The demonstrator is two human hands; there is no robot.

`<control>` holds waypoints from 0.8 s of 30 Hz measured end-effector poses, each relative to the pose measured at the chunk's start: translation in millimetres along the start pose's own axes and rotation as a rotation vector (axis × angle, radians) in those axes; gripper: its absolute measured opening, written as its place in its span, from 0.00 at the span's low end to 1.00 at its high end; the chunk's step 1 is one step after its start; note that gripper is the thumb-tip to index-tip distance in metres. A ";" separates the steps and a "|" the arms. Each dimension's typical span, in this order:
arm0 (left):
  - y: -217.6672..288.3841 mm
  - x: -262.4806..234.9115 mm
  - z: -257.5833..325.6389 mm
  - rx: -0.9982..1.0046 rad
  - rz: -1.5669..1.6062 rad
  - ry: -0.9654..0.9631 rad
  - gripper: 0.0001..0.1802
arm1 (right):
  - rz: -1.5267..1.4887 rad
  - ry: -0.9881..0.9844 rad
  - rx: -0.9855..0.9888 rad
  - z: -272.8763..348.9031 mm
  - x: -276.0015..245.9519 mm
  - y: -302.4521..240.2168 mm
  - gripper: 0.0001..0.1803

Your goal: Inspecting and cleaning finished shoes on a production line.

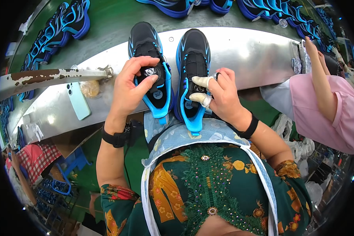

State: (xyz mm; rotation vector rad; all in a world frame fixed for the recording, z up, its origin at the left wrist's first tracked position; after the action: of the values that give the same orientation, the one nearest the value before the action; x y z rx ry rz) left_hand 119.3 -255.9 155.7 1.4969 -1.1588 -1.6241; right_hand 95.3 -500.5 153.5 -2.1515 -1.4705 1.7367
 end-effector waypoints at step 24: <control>-3.6 -3.4 -6.5 0.018 0.034 -0.131 0.23 | -0.135 -0.003 0.130 -5.2 -13.3 3.8 0.22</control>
State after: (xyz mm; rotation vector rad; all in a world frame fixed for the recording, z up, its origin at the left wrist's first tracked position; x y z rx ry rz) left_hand 126.5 -252.5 154.1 1.3921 -1.2658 -1.7137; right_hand 102.4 -508.5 163.5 -1.9402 -1.4246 1.7381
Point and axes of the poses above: each hand's wrist, its own z-axis away from the middle knuckle, its own x-axis out of the palm, y = z × x, the point moved 3 cm from there along -z, towards the middle knuckle, and after that the axes turned 4 degrees about -z, right-handed, at the moved point
